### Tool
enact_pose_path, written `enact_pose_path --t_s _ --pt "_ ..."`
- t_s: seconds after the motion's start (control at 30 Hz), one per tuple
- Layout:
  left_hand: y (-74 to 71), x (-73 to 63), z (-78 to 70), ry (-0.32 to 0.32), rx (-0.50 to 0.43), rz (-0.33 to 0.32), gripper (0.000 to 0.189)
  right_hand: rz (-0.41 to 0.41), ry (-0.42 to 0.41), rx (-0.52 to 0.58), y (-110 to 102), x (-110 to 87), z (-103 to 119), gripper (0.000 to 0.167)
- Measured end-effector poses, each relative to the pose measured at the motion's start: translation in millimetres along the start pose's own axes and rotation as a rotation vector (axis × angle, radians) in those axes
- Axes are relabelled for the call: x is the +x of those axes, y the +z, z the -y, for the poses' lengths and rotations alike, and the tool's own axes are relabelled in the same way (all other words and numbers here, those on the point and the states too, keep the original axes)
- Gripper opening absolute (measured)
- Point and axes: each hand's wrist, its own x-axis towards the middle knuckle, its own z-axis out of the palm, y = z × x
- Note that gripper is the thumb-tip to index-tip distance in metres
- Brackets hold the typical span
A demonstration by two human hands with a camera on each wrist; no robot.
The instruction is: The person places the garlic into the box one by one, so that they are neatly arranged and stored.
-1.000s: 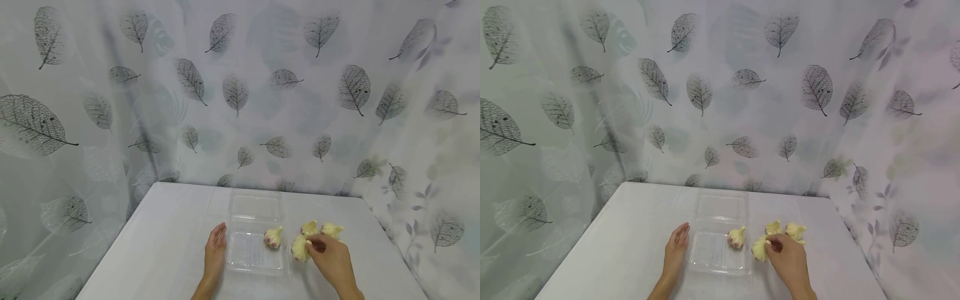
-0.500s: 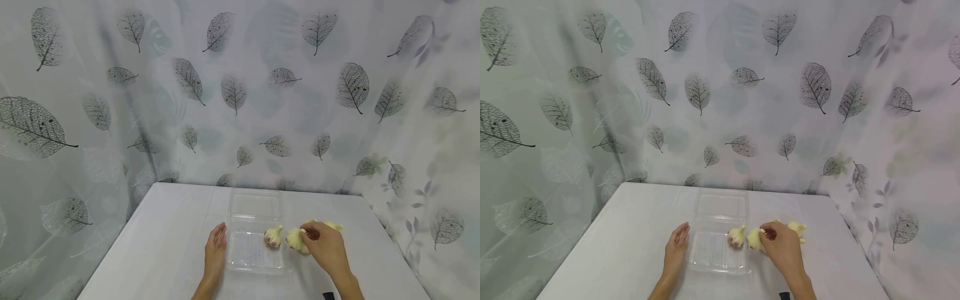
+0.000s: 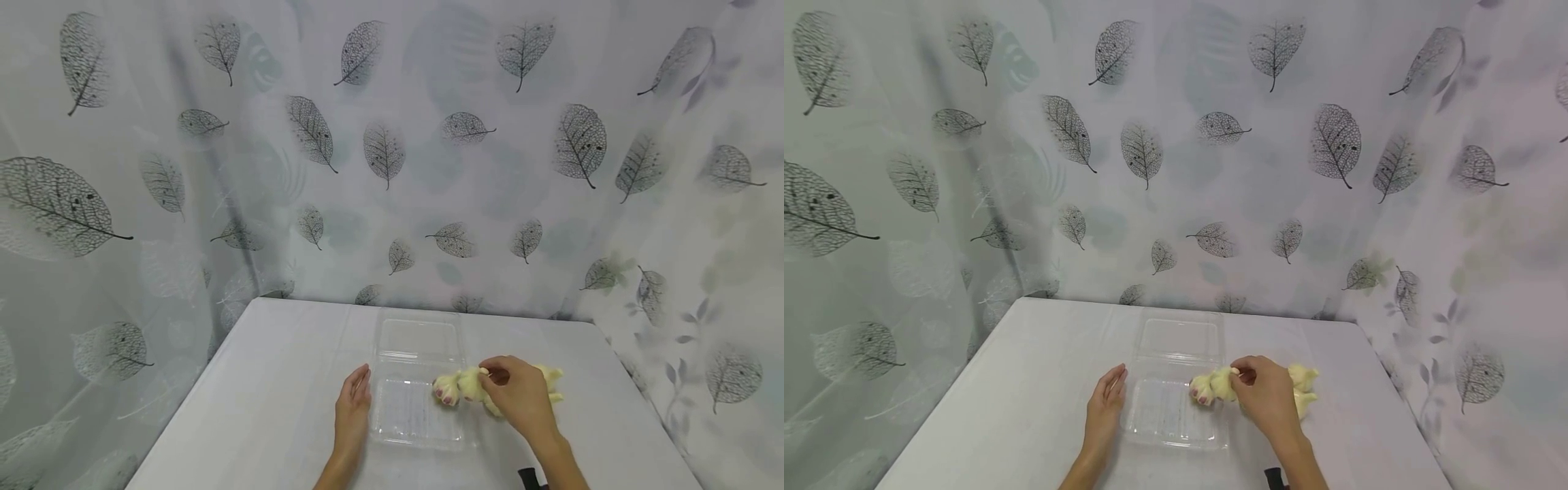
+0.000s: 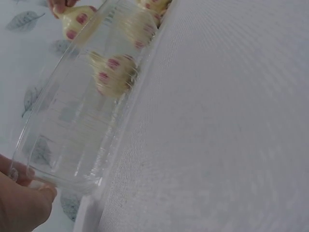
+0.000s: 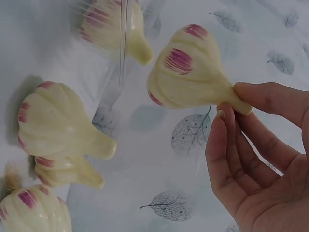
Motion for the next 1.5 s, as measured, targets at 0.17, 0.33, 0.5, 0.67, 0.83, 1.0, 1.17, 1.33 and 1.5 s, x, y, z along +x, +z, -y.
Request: enact_pose_path --t_s 0.17,0.33,0.5,0.67,0.83,1.0,1.17,1.33,1.5 --pt "-0.2 0.2 -0.1 0.004 0.004 0.001 0.046 0.008 -0.015 0.008 10 3.1 3 0.018" --pt "-1.0 -0.1 -0.7 0.005 0.002 0.003 0.046 0.011 -0.034 0.019 20 5.1 5 0.018" --pt "0.1 -0.9 -1.8 -0.009 0.003 -0.005 0.047 0.002 -0.069 0.048 26 5.0 5 0.02" --pt "2.0 -1.4 -2.4 -0.018 0.019 -0.014 0.047 0.015 -0.059 0.036 30 4.9 7 0.019" --pt "2.7 -1.5 -3.4 -0.019 0.004 -0.014 0.048 0.011 -0.077 0.061 38 7.7 8 0.019" --pt "1.7 -1.3 -4.7 -0.015 0.0 -0.011 0.048 0.004 -0.071 0.083 50 10.1 8 0.02" --pt "1.2 -1.3 -4.4 -0.012 0.001 -0.009 0.048 0.016 -0.083 0.105 58 11.3 10 0.02" --pt "0.9 -1.5 -3.9 -0.01 -0.003 -0.002 0.047 0.028 -0.081 0.105 63 12.1 13 0.019" --pt "1.2 -1.0 -3.2 -0.012 0.0 -0.01 0.048 0.045 -0.068 0.109 68 12.9 15 0.018"
